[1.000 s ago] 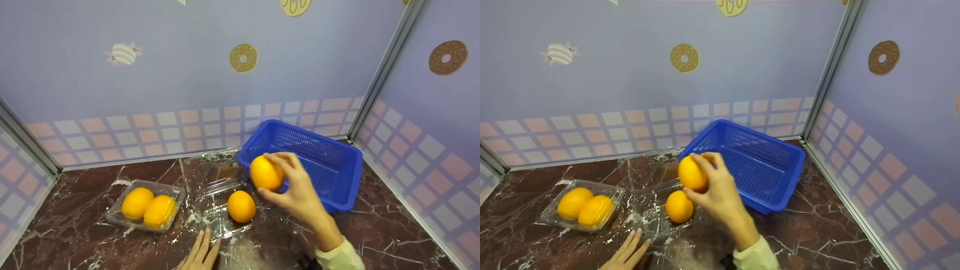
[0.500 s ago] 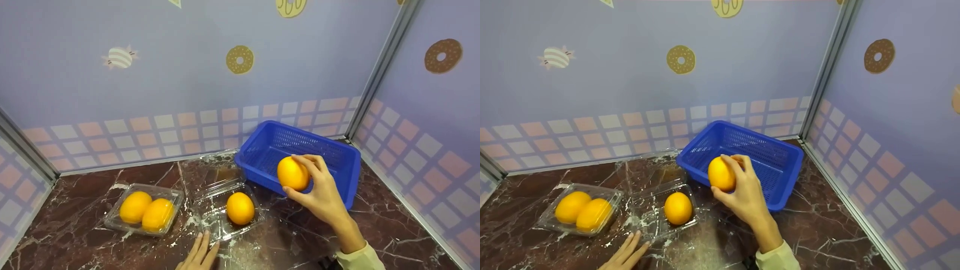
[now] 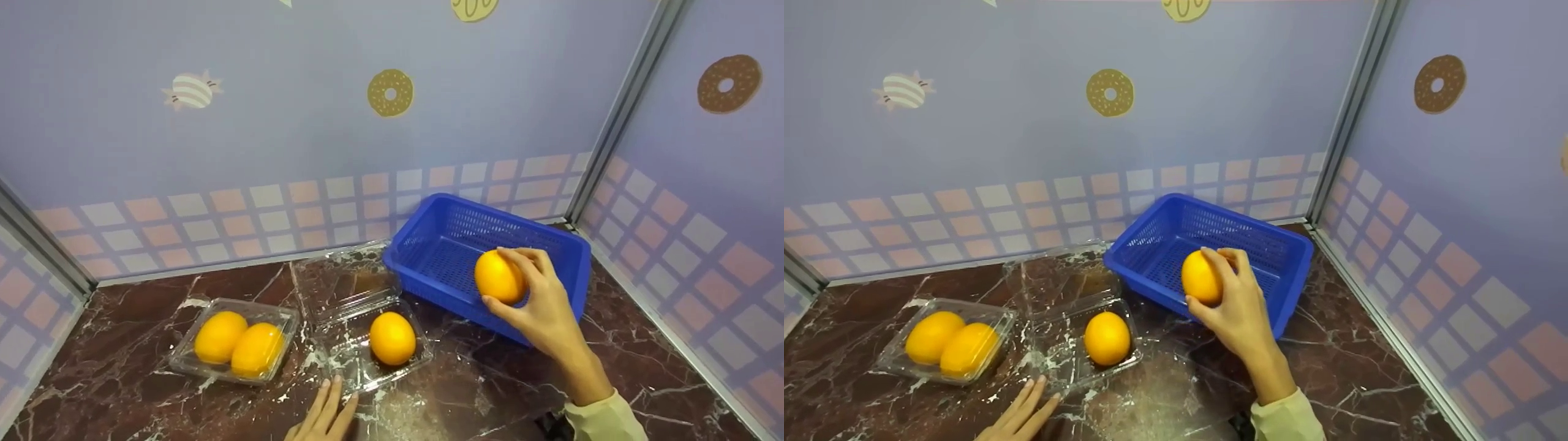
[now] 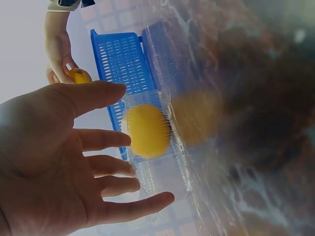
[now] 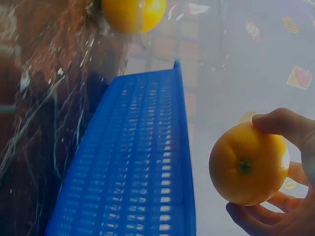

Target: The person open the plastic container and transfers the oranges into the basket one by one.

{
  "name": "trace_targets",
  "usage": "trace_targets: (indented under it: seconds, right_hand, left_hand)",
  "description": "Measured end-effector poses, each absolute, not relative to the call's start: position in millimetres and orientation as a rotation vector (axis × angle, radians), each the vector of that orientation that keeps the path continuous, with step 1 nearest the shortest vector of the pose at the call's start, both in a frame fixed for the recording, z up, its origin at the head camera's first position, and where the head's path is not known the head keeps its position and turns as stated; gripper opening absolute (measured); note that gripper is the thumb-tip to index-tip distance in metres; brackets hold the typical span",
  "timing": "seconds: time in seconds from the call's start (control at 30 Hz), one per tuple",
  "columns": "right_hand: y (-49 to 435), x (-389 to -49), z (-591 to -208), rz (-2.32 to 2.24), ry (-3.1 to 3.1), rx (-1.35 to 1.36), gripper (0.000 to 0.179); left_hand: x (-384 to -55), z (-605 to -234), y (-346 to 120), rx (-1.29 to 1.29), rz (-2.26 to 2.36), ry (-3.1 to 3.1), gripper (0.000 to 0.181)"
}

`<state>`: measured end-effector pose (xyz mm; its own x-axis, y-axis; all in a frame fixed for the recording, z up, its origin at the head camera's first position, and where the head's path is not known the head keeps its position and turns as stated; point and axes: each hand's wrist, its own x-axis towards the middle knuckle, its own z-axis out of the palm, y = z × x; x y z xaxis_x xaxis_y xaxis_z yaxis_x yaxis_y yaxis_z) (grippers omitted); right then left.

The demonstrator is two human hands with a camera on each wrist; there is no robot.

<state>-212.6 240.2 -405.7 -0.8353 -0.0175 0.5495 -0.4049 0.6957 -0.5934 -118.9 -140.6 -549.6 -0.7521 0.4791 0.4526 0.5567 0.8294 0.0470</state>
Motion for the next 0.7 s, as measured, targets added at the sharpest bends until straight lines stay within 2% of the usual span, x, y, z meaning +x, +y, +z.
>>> trace_targets:
  seconds: [0.23,0.7]
  right_hand:
    - [255,-220,-410,1.013,-2.420,0.251,0.073]
    - [277,-226,-413,0.913,-2.537,0.183,0.073]
  left_hand:
    - [-113,-515,-142,-0.748,-0.326,-2.937,0.085]
    - [-112,-503,-137,-0.749,-0.395,-3.061,0.094]
